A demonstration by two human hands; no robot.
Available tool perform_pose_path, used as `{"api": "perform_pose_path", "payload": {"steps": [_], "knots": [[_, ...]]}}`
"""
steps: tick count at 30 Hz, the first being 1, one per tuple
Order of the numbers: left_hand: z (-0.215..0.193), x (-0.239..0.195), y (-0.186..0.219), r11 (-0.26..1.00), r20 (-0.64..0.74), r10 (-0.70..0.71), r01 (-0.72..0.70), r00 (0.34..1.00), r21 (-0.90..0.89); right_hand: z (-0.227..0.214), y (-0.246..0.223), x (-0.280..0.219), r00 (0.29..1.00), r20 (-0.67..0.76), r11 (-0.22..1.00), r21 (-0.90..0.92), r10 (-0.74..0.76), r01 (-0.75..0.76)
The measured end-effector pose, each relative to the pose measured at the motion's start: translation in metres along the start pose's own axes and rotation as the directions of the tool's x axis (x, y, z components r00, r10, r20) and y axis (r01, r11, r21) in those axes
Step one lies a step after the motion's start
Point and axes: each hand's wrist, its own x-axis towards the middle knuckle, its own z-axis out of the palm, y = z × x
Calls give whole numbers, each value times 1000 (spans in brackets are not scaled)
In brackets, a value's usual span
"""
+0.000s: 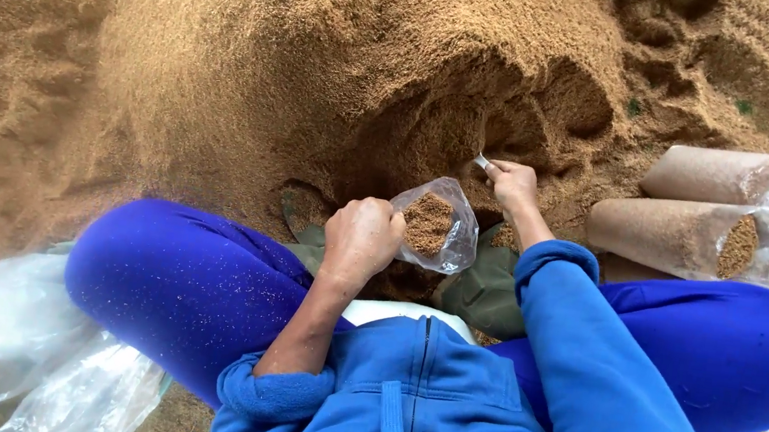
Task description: Scooping grain from a large pile into small plastic bags using a plastic spoon.
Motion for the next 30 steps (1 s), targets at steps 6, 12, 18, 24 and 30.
{"api": "perform_pose_path", "payload": {"steps": [6,12,18,24,30], "knots": [[3,4,1,999,-31,26,-27,999,-39,-8,-8,-7,988,118,978,198,-97,72],[7,12,-6,996,-72,52,-57,996,-63,-42,-48,-28,975,182,975,205,-127,89],[12,8,-2,992,-84,100,-106,991,-73,-76,-83,-58,970,191,980,157,-148,119],[9,10,2,990,-94,107,-115,990,-81,-107,-98,-87,963,206,976,165,-175,142],[13,18,-2,986,-128,76,-94,989,-141,-137,-128,-146,956,208,977,104,-205,187]]}}
